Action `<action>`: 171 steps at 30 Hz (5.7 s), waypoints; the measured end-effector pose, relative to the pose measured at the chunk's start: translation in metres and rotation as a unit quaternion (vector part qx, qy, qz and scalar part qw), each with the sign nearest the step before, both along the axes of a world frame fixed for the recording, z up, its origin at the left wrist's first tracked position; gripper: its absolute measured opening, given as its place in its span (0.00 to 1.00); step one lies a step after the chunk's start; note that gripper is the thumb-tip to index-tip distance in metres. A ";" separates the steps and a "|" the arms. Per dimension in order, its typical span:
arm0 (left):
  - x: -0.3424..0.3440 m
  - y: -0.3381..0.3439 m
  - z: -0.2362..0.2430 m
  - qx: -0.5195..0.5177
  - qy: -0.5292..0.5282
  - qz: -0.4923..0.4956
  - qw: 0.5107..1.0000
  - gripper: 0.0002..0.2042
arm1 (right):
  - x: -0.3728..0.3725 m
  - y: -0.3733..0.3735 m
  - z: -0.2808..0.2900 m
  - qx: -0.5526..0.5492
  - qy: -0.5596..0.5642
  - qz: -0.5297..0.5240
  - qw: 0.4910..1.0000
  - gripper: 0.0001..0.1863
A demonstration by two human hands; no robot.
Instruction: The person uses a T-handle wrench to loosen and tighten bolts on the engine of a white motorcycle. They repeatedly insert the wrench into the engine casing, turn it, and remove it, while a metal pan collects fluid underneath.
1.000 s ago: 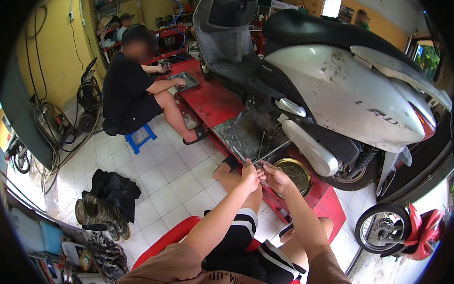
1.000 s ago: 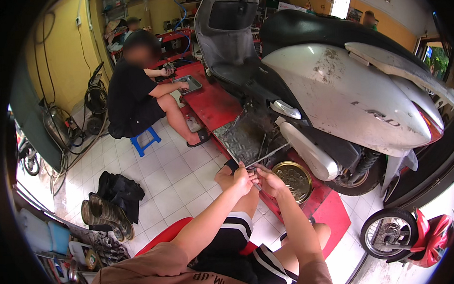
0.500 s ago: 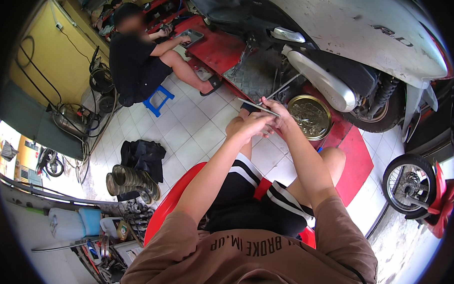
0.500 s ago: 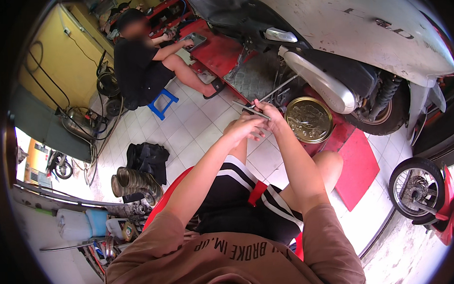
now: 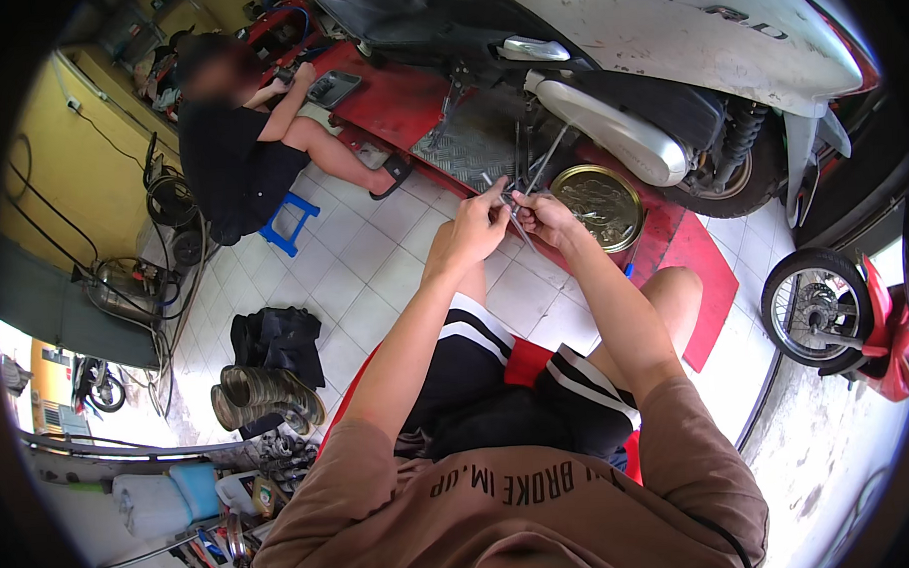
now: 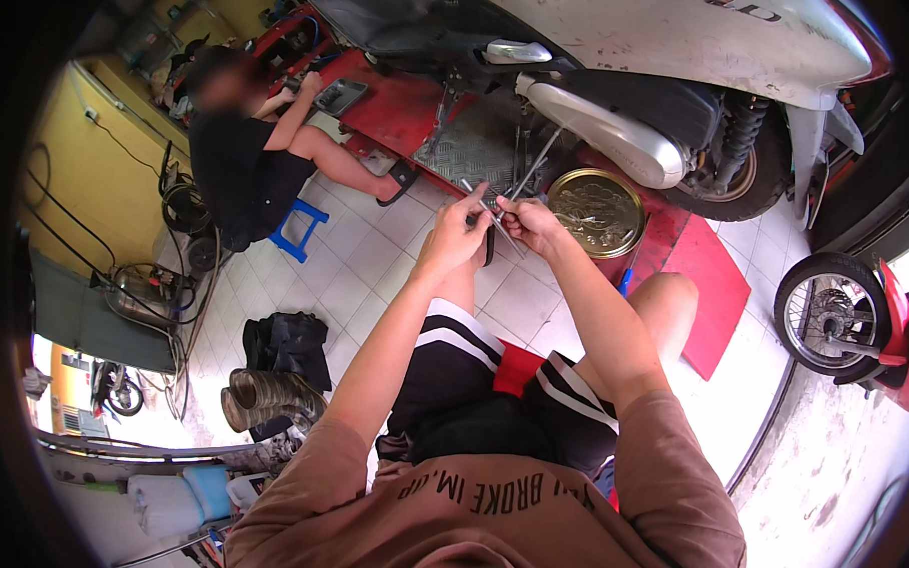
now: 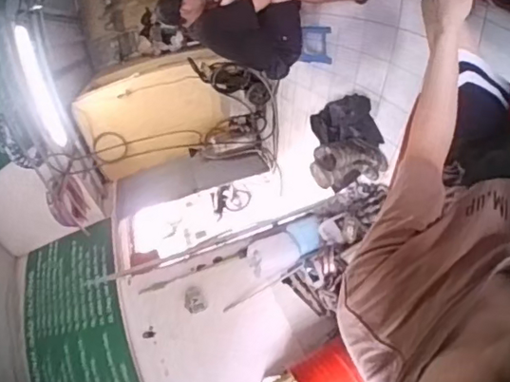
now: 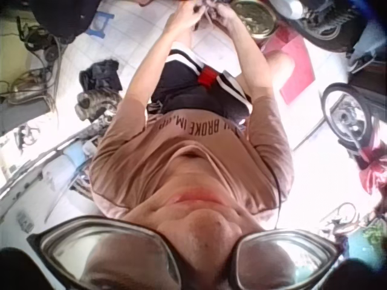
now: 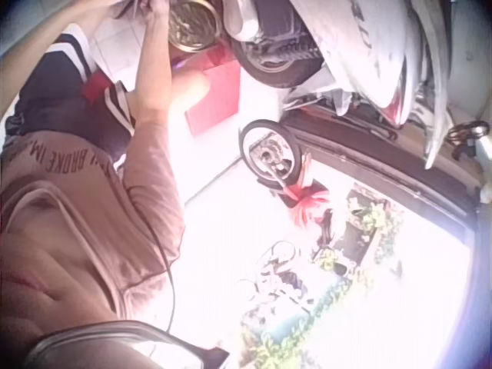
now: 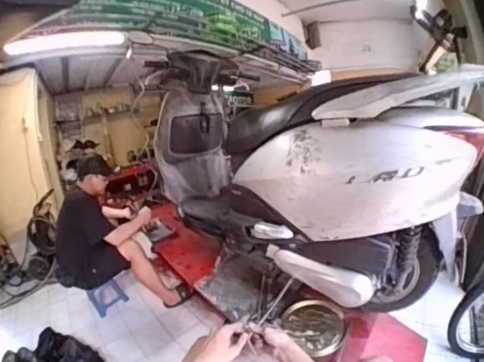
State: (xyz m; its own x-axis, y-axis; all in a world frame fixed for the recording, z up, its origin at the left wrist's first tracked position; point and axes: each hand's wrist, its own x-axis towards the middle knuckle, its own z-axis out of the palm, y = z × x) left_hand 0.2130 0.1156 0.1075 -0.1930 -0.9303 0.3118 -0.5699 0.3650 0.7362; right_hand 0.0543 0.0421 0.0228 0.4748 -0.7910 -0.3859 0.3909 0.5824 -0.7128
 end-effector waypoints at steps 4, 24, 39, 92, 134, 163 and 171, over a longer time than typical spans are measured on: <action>0.018 -0.014 -0.024 0.059 0.083 0.037 0.994 0.22 | 0.000 0.002 0.017 -0.033 0.050 0.013 0.998 0.09; 0.025 -0.016 -0.078 0.147 -0.028 0.053 0.987 0.16 | 0.021 -0.020 0.029 -0.002 0.002 0.041 0.999 0.10; 0.023 -0.002 -0.070 0.133 0.103 0.045 0.985 0.16 | 0.029 -0.034 0.025 -0.026 -0.030 0.011 0.999 0.09; 0.041 -0.006 -0.020 0.361 0.270 -0.036 0.892 0.30 | 0.022 -0.030 0.017 -0.009 -0.053 -0.069 0.996 0.08; 0.038 0.004 0.001 0.215 0.247 -0.214 0.920 0.30 | 0.019 -0.024 0.033 0.022 -0.029 -0.137 0.990 0.08; 0.035 -0.003 -0.009 0.348 0.237 -0.090 0.902 0.29 | 0.006 -0.033 0.026 0.013 -0.093 -0.117 0.989 0.09; 0.029 0.001 -0.015 0.289 0.295 -0.055 0.909 0.31 | 0.016 -0.029 0.032 0.011 -0.073 -0.118 0.990 0.08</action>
